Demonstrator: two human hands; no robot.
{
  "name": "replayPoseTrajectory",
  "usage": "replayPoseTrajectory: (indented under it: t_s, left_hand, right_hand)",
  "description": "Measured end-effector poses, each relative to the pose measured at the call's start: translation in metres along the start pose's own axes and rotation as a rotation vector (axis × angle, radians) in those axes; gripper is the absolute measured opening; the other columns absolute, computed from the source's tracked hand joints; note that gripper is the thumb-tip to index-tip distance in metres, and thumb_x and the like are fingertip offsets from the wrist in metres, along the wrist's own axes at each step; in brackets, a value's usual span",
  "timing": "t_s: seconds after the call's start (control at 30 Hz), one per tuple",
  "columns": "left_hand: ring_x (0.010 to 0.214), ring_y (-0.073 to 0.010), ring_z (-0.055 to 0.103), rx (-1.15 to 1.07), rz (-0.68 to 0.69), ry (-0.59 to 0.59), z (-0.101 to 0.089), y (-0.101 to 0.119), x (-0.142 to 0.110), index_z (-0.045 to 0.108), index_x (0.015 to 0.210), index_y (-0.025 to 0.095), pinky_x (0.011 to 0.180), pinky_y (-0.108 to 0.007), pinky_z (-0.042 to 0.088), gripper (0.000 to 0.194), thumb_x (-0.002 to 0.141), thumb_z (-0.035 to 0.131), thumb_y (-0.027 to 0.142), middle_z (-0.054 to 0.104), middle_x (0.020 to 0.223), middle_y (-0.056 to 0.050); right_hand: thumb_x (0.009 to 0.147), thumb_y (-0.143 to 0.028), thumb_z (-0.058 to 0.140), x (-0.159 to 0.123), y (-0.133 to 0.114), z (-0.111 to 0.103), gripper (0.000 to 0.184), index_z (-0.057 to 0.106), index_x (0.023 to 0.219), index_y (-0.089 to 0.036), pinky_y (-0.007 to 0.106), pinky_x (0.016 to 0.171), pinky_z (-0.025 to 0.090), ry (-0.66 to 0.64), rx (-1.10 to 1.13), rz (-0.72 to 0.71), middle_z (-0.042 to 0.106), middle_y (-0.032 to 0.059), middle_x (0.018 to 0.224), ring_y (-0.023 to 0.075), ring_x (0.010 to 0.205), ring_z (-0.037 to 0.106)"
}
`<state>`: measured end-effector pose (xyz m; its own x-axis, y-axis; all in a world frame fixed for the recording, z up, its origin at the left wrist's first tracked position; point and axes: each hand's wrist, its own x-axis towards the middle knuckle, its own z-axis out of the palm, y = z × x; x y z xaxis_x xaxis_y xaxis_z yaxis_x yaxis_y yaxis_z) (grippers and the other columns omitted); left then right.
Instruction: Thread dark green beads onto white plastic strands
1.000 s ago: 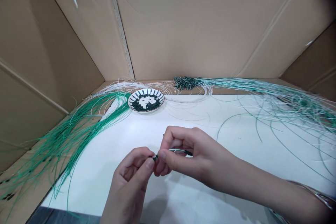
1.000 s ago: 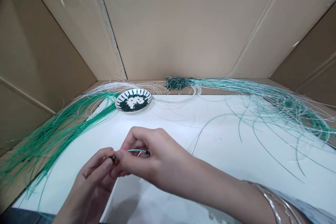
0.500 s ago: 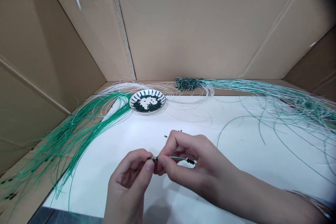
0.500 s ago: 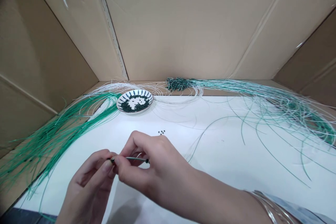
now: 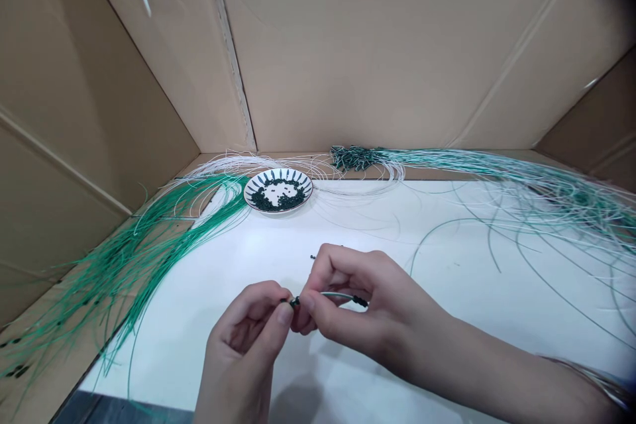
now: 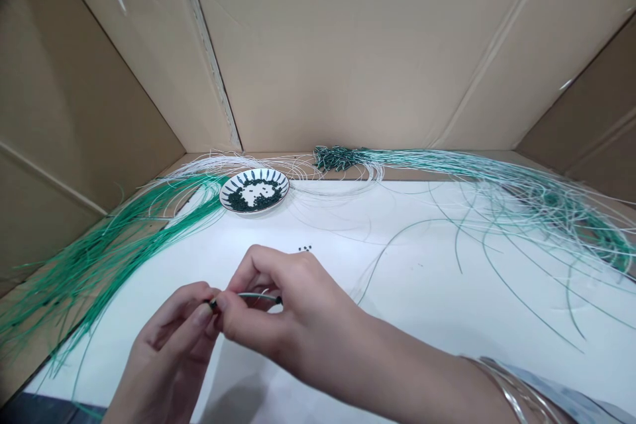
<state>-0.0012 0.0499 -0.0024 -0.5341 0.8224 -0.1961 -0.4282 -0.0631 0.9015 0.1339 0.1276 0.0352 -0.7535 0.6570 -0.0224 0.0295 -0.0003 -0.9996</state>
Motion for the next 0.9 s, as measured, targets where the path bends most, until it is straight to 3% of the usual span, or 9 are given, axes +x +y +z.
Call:
replayPoseTrajectory:
  t_s: [0.23, 0.43, 0.53, 0.7, 0.83, 0.9]
  left_hand:
    - [0.063, -0.0131, 0.066, 0.010, 0.030, -0.014, -0.004, -0.002, 0.002, 0.079, 0.068, 0.022, 0.063, -0.017, 0.055, 0.026, 0.056, 0.096, 0.039, 0.074, 0.064, 0.001]
    - [0.069, -0.0112, 0.071, 0.224, 0.179, -0.135, -0.024, -0.002, 0.011, 0.081, 0.078, 0.029, 0.066, -0.011, 0.055, 0.007, 0.073, 0.087, 0.031, 0.078, 0.073, 0.003]
    - [0.071, -0.0111, 0.072, 0.398, 0.273, -0.162, -0.028, 0.002, 0.012, 0.081, 0.077, 0.032, 0.067, -0.009, 0.055, 0.010, 0.075, 0.083, 0.022, 0.079, 0.074, 0.005]
    - [0.074, -0.0125, 0.071, 0.545, 0.349, -0.165, -0.022, 0.007, 0.010, 0.081, 0.075, 0.033, 0.069, -0.011, 0.055, 0.011, 0.077, 0.079, 0.023, 0.079, 0.075, 0.005]
    - [0.071, -0.0117, 0.069, 0.477, 0.302, -0.070, -0.015, 0.007, 0.006, 0.080, 0.069, 0.032, 0.068, -0.011, 0.053, 0.010, 0.074, 0.078, 0.024, 0.076, 0.070, 0.006]
    - [0.069, -0.0112, 0.069, 0.448, 0.258, -0.093, -0.016, 0.007, 0.008, 0.080, 0.068, 0.031, 0.066, -0.010, 0.053, 0.009, 0.072, 0.079, 0.023, 0.077, 0.069, 0.006]
  right_hand:
    - [0.091, -0.026, 0.071, 0.002, 0.003, 0.000, 0.018, 0.059, 0.079, -0.021, 0.029, 0.079, 0.052, 0.007, -0.063, -0.032, 0.072, 0.0000, 0.082, 0.0175, 0.083, 0.067]
    - [0.090, -0.033, 0.073, 0.007, 0.001, -0.007, 0.022, 0.064, 0.076, -0.019, 0.028, 0.073, 0.055, -0.057, -0.051, 0.019, 0.074, 0.0030, 0.076, 0.0175, 0.076, 0.071]
    - [0.091, -0.029, 0.069, 0.007, 0.001, -0.011, 0.016, 0.067, 0.079, -0.019, 0.026, 0.064, 0.053, -0.047, -0.197, 0.037, 0.073, 0.0017, 0.071, 0.0166, 0.067, 0.071]
    - [0.093, -0.029, 0.062, 0.007, 0.001, -0.013, 0.012, 0.069, 0.088, -0.021, 0.028, 0.061, 0.051, -0.025, -0.389, 0.000, 0.076, 0.0033, 0.074, 0.0191, 0.064, 0.072]
    - [0.094, -0.030, 0.060, 0.006, -0.004, -0.012, 0.013, 0.064, 0.087, -0.022, 0.025, 0.058, 0.047, -0.081, -0.367, 0.042, 0.076, 0.0018, 0.076, 0.0172, 0.066, 0.069]
    - [0.094, -0.030, 0.060, 0.005, -0.008, -0.013, 0.011, 0.061, 0.086, -0.023, 0.023, 0.057, 0.044, -0.115, -0.340, 0.093, 0.072, -0.0011, 0.071, 0.0161, 0.067, 0.066]
